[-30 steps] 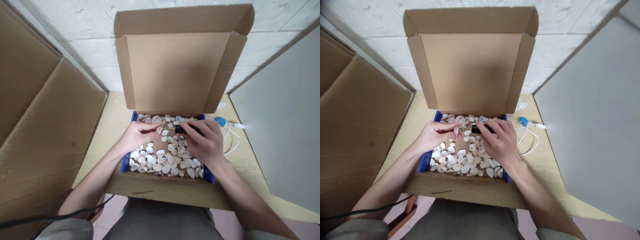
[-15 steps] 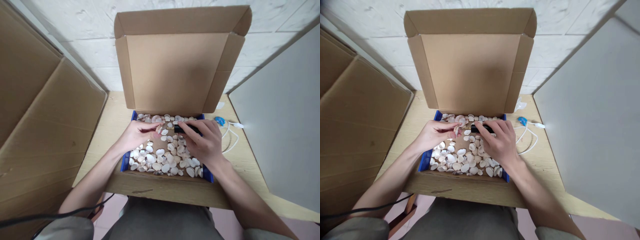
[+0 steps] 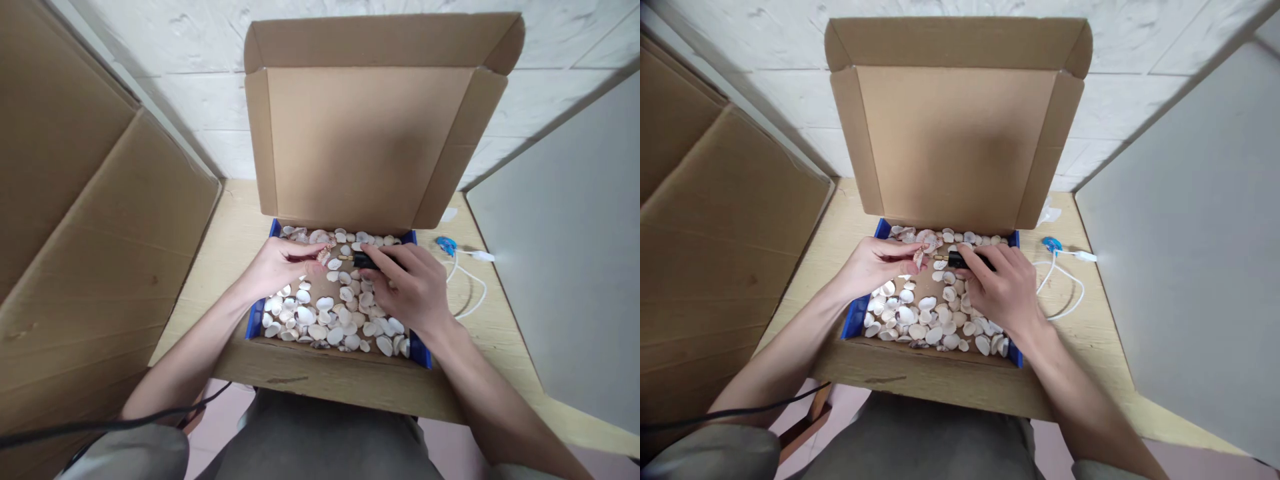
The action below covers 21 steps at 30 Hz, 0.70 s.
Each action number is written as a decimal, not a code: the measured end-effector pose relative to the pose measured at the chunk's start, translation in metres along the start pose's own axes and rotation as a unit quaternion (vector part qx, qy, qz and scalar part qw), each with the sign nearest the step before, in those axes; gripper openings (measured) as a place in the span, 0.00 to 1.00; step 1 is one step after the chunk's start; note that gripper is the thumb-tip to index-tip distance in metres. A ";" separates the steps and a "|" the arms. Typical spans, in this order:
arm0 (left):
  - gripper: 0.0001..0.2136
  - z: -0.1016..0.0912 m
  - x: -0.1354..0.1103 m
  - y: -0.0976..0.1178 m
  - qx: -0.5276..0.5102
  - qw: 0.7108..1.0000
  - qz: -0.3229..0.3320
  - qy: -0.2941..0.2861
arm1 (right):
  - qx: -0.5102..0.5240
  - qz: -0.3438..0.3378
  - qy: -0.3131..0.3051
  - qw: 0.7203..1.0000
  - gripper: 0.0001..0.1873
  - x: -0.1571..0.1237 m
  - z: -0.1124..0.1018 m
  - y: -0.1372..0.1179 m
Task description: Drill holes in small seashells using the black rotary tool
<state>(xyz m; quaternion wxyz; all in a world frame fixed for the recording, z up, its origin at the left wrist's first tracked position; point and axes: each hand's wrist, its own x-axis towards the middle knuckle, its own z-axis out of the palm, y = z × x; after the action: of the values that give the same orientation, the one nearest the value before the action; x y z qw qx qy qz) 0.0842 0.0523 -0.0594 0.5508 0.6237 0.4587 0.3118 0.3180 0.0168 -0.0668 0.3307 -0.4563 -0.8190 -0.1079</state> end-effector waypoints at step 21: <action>0.15 -0.001 0.001 0.000 -0.038 0.999 0.021 -0.005 | 0.000 -0.029 0.027 0.999 0.19 -0.001 0.001 0.002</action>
<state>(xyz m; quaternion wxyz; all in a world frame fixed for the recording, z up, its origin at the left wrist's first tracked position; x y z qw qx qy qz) 0.0839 0.0533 -0.0594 0.5700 0.6133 0.4305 0.3372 0.3195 0.0177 -0.0689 0.3495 -0.4296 -0.8225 -0.1301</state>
